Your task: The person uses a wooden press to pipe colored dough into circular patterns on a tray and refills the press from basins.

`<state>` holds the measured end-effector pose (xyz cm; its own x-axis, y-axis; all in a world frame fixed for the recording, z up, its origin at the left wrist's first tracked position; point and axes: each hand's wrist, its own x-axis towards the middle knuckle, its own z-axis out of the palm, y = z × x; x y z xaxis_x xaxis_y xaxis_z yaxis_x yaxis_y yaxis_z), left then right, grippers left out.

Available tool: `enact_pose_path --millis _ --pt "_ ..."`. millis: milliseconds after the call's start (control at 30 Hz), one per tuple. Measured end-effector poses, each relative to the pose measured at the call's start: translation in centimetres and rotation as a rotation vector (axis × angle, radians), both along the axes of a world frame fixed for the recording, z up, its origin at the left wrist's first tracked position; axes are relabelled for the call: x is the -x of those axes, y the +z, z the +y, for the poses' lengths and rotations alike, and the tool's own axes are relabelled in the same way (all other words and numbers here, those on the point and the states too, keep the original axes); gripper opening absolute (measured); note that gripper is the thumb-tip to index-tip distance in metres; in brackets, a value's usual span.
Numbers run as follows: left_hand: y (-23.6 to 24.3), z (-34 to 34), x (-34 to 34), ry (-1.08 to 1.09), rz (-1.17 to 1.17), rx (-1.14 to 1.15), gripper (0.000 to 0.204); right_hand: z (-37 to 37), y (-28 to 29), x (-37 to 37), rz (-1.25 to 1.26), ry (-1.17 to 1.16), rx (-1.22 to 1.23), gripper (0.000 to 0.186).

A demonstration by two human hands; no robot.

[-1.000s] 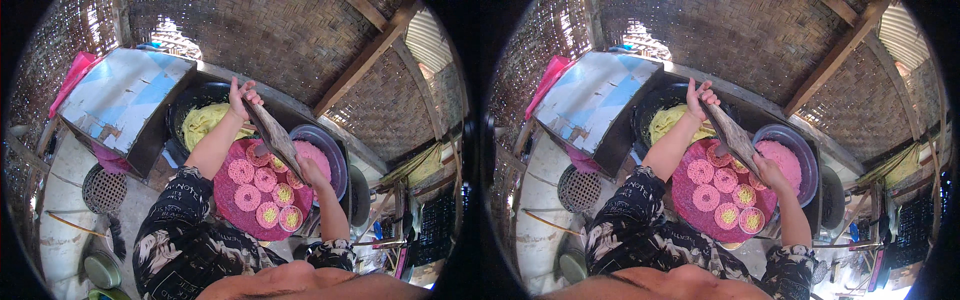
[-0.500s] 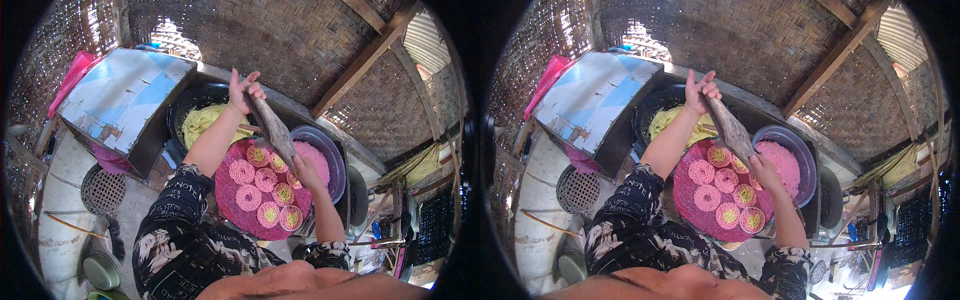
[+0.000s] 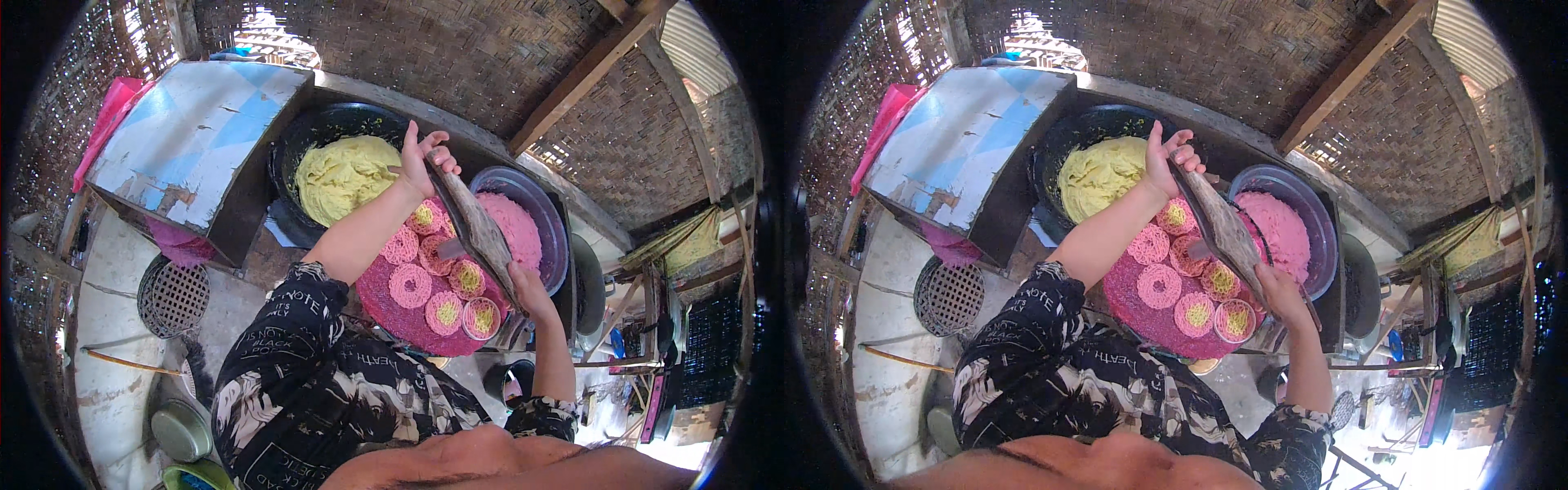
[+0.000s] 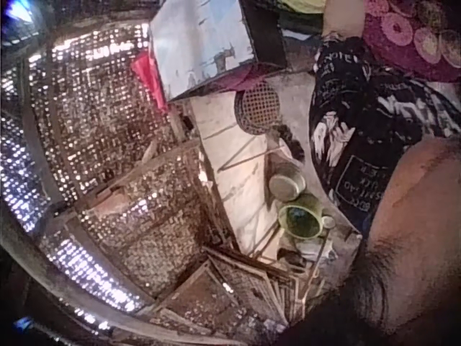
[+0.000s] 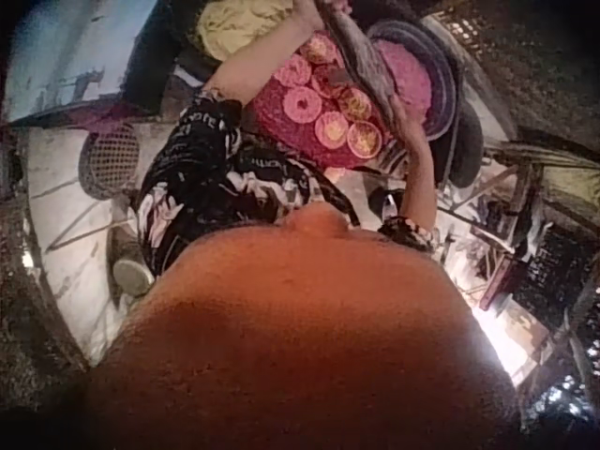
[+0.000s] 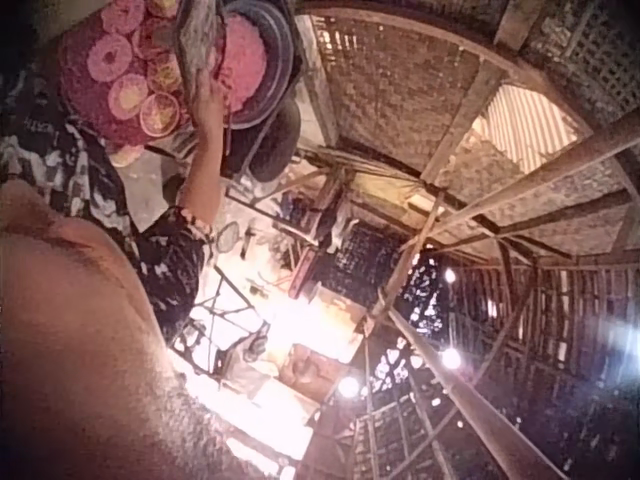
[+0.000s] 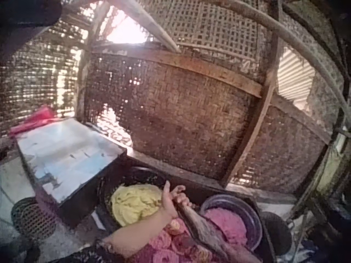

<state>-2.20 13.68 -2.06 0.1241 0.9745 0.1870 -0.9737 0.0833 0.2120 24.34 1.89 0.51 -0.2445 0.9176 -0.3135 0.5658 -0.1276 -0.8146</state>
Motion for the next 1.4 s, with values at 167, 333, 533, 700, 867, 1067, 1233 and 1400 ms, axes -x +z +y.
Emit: enact_pose_path --millis 167,333,533,700,867,1067,1233,1400 --pt "0.4 0.2 0.7 0.042 0.034 0.042 0.058 0.7 -1.3 0.2 -0.004 -0.026 -0.065 0.046" --pt "-0.3 -0.7 0.3 0.025 0.045 0.037 0.059 -0.1 0.0 -0.3 -0.073 -0.002 0.04 0.046" --pt "-0.7 0.9 1.3 -0.011 0.025 -0.069 0.061 0.9 -2.8 0.2 -0.279 0.021 -0.315 0.044" --pt "2.6 0.7 2.5 -0.123 -0.004 -0.322 0.066 0.2 -1.5 1.4 -0.066 0.029 -0.232 0.041" --pt "6.3 -1.7 4.2 -0.038 0.044 -0.325 0.068 -1.0 0.8 3.3 0.035 0.112 -0.292 0.042" --pt "2.3 -2.8 6.9 0.092 0.085 -0.101 0.068 -0.3 -0.5 5.5 0.058 0.169 -0.036 0.044" --pt "1.1 -3.0 8.6 0.215 0.057 0.098 0.064 1.4 -0.9 7.3 -0.032 0.174 -0.086 0.045" --pt "1.3 -4.2 7.8 0.214 0.06 0.136 0.062 1.2 -0.7 5.8 -0.045 0.184 -0.056 0.046"
